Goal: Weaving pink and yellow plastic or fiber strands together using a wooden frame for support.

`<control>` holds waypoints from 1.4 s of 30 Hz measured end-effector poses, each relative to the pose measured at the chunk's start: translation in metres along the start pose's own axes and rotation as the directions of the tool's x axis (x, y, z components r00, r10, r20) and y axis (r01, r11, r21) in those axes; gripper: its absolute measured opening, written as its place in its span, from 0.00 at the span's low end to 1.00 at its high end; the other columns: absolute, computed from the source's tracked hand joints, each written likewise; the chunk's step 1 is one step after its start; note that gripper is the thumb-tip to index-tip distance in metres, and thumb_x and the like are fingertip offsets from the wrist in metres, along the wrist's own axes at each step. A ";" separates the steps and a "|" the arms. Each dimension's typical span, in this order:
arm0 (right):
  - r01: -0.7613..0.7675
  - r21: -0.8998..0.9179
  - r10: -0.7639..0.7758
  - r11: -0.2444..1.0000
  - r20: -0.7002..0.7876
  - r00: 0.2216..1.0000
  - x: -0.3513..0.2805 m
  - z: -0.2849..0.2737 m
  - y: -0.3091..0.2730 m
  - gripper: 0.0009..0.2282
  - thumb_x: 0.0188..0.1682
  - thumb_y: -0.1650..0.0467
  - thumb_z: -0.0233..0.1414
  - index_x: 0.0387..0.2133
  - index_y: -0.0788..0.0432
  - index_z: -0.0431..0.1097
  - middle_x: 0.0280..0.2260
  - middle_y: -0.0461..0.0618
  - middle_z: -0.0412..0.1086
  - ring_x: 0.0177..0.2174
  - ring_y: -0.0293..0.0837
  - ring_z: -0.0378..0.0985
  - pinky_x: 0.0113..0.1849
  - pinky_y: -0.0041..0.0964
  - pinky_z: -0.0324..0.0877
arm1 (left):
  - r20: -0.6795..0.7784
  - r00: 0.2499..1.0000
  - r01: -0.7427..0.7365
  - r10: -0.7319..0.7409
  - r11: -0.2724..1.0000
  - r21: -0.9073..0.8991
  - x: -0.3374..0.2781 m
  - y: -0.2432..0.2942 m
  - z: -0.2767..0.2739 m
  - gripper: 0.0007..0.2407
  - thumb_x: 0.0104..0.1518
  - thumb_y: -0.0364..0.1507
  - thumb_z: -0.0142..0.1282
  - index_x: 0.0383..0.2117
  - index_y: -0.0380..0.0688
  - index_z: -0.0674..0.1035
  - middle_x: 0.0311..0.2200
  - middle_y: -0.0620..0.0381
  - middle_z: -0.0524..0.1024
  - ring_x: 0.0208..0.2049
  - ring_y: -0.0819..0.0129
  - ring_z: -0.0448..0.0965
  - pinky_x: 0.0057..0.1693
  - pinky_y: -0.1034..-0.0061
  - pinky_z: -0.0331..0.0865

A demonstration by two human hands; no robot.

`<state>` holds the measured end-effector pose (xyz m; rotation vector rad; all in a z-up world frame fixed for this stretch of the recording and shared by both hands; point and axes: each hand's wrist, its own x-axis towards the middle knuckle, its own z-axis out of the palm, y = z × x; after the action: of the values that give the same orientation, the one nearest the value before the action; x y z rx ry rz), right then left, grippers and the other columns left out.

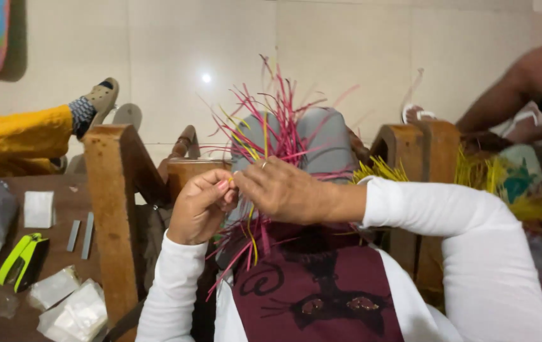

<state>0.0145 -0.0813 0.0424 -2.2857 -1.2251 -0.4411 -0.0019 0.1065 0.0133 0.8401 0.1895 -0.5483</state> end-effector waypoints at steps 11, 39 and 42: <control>0.099 -0.071 -0.104 0.993 -0.066 0.992 0.010 0.046 0.052 0.07 0.44 0.75 0.43 0.32 0.65 0.67 0.21 0.50 0.58 0.15 0.48 0.64 0.17 0.43 0.63 | -0.056 0.973 -0.217 0.224 0.971 0.103 0.001 -0.004 -0.012 0.05 0.46 0.22 0.49 0.18 0.31 0.72 0.08 0.58 0.57 0.13 0.76 0.52 0.21 0.85 0.49; -0.532 -0.520 0.481 0.668 -0.244 0.842 -0.110 0.022 0.203 0.06 0.39 0.82 0.46 0.27 0.63 0.65 0.19 0.49 0.65 0.15 0.42 0.62 0.20 0.35 0.61 | -0.280 0.780 -0.616 0.560 0.766 -0.184 -0.101 0.094 -0.046 0.06 0.45 0.28 0.43 0.13 0.49 0.66 0.12 0.67 0.54 0.19 0.80 0.47 0.29 0.87 0.43; -0.663 -0.457 0.575 0.594 -0.336 0.746 -0.120 0.023 0.212 0.05 0.43 0.80 0.49 0.32 0.64 0.67 0.26 0.53 0.70 0.22 0.48 0.72 0.27 0.39 0.68 | -0.188 0.760 -0.649 0.622 0.726 -0.226 -0.088 0.082 -0.056 0.05 0.46 0.30 0.47 0.23 0.48 0.77 0.14 0.69 0.60 0.20 0.84 0.50 0.32 0.90 0.44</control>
<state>0.1285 -0.2476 -0.0958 -2.8938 -0.1273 -0.7503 -0.0301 0.2267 0.0621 0.5998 0.0536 0.1791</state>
